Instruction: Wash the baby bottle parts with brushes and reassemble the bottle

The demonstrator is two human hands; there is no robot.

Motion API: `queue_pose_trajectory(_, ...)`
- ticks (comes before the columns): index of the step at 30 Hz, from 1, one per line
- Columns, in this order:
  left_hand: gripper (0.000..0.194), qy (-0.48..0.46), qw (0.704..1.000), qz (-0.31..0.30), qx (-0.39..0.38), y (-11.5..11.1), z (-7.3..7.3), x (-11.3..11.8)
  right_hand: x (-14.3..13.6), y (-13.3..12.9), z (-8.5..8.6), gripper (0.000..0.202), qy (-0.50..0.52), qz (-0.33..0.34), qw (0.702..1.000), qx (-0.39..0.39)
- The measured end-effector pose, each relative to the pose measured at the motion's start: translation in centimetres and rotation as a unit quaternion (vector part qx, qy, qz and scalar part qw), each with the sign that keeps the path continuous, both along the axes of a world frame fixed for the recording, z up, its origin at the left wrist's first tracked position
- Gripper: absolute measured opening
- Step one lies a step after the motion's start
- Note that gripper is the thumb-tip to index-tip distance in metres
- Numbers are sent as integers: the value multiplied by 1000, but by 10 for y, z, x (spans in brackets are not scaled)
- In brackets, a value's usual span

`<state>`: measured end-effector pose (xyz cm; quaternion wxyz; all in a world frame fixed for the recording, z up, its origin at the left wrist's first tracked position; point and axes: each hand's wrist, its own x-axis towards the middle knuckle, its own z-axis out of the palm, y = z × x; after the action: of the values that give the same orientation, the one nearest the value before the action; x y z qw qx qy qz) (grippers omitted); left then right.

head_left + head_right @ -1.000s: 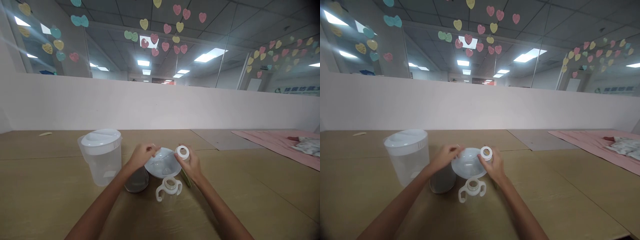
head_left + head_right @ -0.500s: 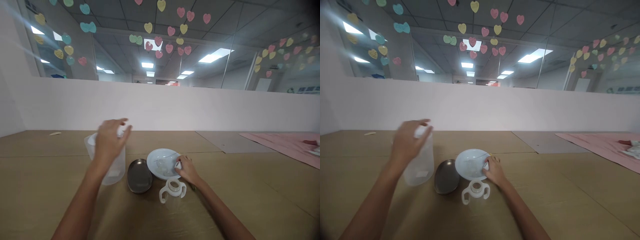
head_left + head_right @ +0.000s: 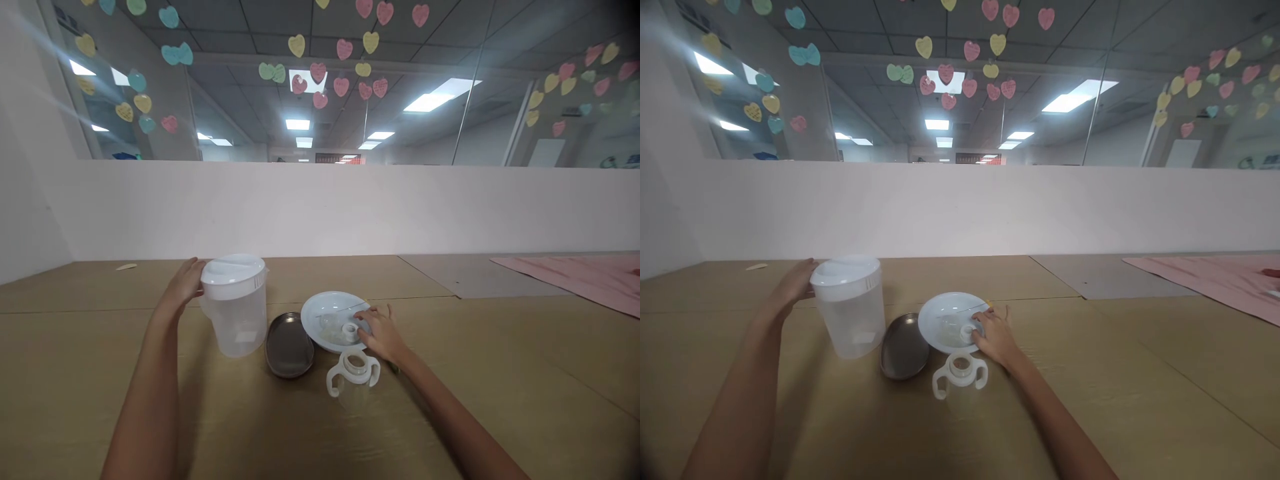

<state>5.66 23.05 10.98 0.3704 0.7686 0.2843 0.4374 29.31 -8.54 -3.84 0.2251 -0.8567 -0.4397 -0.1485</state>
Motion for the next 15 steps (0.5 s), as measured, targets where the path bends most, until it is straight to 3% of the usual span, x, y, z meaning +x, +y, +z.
queue_pose_trajectory(3, 44, -78, 985, -25, -152, -8, 2, 16, -1, 1, 1, 24, 2, 1, 1000, 19)
queue_pose_trajectory(9, 60, -236, 935, -106, -243, -49, 7, 50, 3, 3, 1, 24, 38, 12, 987, 156)
queue_pose_trajectory(12, 63, -265, 936, -101, -207, -75, 1, 68, 10, 2, 1, 28, 109, -18, 953, 280)
queue_pose_trajectory(15, 59, -255, 952, -90, -142, -91, -8, 82, 24, -2, -2, 24, 195, -100, 883, 415)
